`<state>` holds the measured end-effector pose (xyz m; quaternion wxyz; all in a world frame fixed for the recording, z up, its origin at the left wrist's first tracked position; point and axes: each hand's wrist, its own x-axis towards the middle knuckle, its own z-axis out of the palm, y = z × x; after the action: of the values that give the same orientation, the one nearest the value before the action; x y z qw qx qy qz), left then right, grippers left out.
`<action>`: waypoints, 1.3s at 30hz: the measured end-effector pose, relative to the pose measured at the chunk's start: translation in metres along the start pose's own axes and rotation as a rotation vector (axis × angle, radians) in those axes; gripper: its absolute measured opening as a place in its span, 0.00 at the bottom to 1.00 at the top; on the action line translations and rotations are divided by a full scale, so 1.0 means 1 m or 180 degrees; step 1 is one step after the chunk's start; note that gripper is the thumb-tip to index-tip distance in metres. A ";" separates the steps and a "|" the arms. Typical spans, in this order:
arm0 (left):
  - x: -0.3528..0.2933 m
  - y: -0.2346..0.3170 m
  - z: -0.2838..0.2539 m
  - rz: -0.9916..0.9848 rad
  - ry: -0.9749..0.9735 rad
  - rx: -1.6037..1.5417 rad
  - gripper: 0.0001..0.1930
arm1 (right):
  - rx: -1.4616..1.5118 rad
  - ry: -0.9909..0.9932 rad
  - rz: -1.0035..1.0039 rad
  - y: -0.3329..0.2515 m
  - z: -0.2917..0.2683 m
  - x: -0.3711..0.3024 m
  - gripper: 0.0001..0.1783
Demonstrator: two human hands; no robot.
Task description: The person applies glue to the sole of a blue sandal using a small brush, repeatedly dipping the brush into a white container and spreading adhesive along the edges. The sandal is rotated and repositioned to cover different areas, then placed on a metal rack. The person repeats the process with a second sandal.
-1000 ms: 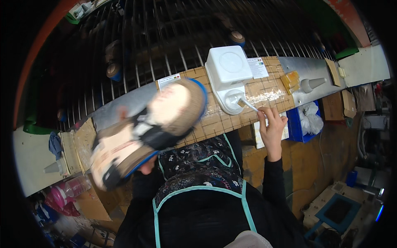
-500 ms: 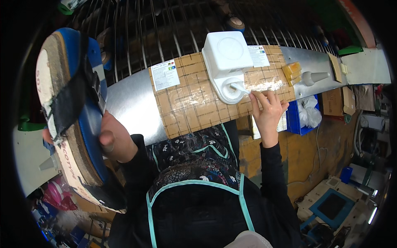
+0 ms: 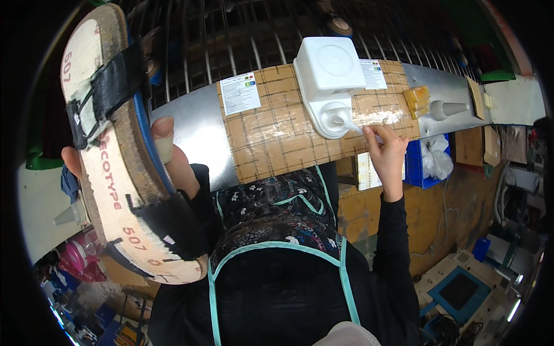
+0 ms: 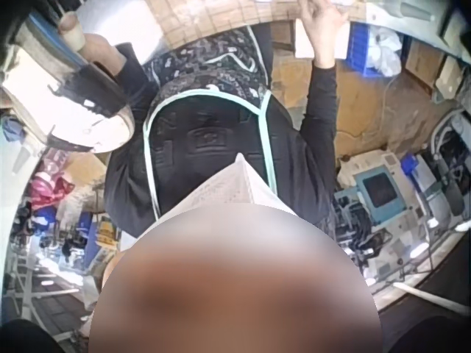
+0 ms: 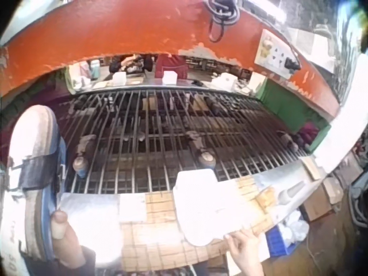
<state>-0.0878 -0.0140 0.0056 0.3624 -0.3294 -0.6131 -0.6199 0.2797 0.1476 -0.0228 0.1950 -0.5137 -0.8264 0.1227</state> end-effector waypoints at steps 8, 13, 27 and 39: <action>-0.052 0.029 0.044 -0.0002 -0.0428 -0.1239 0.21 | 0.2692 -0.0849 0.1325 0.018 0.011 -0.011 0.14; -0.089 0.029 0.056 0.0240 -0.1182 -0.1241 0.20 | 0.1989 0.0117 0.0435 -0.033 -0.003 -0.005 0.08; -0.062 0.041 0.060 0.0625 -0.0930 -0.1136 0.21 | 0.2700 0.0678 -0.0732 -0.151 0.001 -0.002 0.09; -0.053 0.038 0.042 0.0980 -0.1037 -0.0832 0.18 | 0.2310 0.1070 -0.0931 -0.167 0.012 0.030 0.09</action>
<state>-0.0292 0.0311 -0.0183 0.3033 -0.5583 -0.5207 -0.5702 0.1288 0.1008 0.0401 0.5105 -0.3019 -0.7506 0.2913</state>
